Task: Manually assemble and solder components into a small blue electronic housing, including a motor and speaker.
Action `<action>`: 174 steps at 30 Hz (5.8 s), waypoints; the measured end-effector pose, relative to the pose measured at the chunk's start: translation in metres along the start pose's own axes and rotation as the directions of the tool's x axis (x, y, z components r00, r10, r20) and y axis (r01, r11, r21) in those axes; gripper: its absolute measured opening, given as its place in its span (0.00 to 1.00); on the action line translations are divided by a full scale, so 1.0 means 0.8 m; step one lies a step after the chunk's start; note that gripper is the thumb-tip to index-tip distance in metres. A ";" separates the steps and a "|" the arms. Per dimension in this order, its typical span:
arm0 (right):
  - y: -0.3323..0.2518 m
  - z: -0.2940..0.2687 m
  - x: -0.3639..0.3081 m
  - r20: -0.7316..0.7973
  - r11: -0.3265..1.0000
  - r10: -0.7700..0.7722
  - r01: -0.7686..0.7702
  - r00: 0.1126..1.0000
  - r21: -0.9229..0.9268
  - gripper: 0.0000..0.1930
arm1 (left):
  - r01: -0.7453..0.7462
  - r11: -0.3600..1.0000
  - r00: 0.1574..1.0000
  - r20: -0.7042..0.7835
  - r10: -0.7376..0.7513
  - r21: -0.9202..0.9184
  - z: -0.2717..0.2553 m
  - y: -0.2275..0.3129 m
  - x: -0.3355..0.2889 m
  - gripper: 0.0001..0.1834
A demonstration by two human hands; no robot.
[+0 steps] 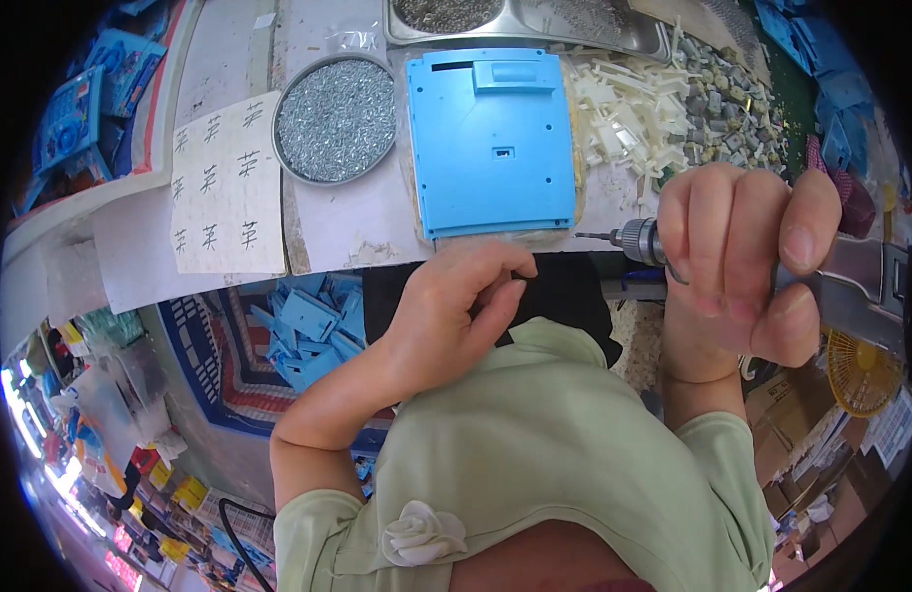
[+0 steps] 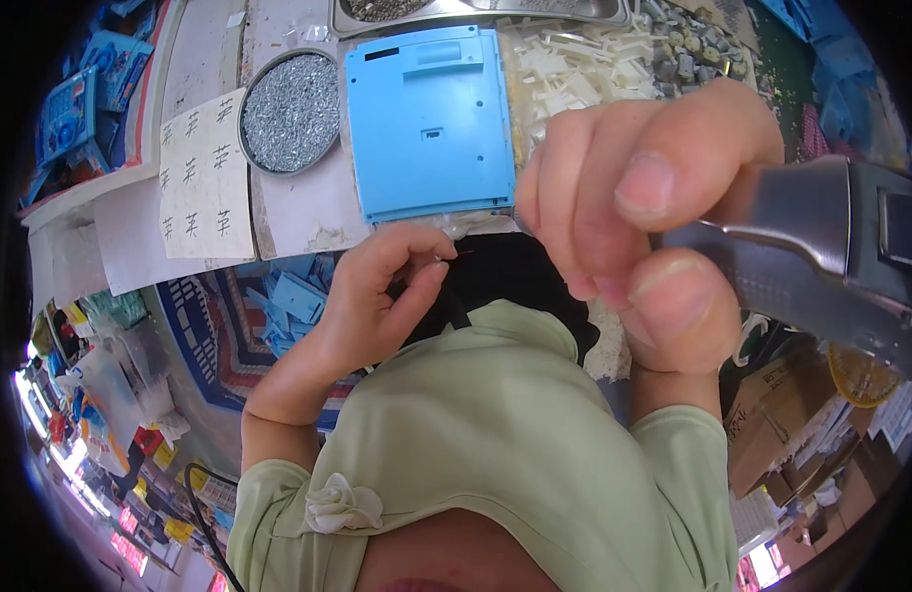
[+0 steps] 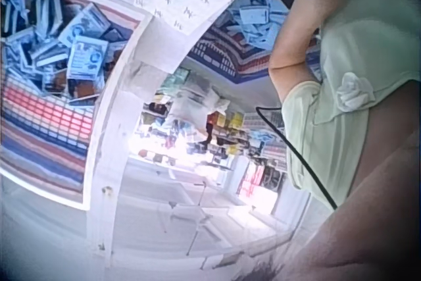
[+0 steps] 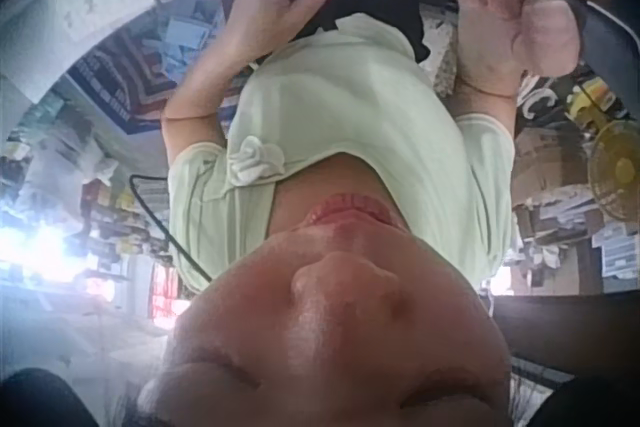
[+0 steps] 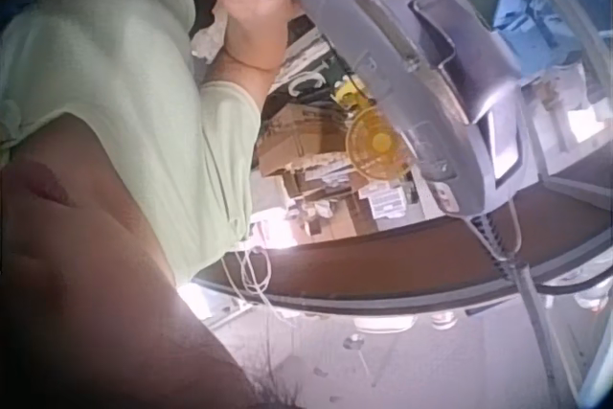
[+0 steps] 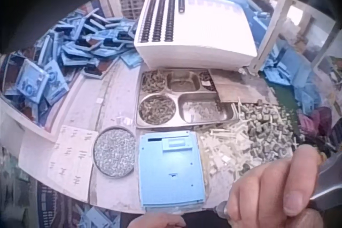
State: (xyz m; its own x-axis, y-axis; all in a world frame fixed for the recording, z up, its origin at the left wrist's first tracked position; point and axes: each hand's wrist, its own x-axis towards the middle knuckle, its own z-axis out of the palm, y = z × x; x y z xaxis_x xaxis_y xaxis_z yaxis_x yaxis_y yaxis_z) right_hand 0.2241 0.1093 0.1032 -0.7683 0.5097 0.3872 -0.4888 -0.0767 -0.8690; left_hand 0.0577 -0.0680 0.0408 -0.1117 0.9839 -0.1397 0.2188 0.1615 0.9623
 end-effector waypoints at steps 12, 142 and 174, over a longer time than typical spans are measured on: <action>0.000 0.006 0.004 0.027 1.000 0.009 -0.010 1.000 0.025 0.13 | 0.180 0.971 0.983 0.055 -0.173 -0.159 -0.007 -0.009 -0.012 0.05; 0.131 -0.089 0.125 0.003 0.992 -0.038 0.038 0.999 -0.118 0.06 | -0.319 0.762 0.889 -0.102 0.447 0.564 -0.039 -0.048 0.092 0.09; 0.051 0.021 0.060 0.192 0.987 -0.024 -0.007 0.981 0.160 0.17 | -0.356 0.890 0.829 -0.343 0.442 0.286 -0.017 -0.042 0.035 0.11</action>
State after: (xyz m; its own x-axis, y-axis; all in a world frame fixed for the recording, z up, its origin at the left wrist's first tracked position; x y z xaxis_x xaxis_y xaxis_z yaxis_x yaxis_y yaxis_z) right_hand 0.1601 0.1159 0.0915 -0.8214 0.3373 0.4600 -0.5431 -0.2161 -0.8114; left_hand 0.0339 -0.0472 0.0074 -0.3285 0.8606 0.3892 0.5114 -0.1844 0.8393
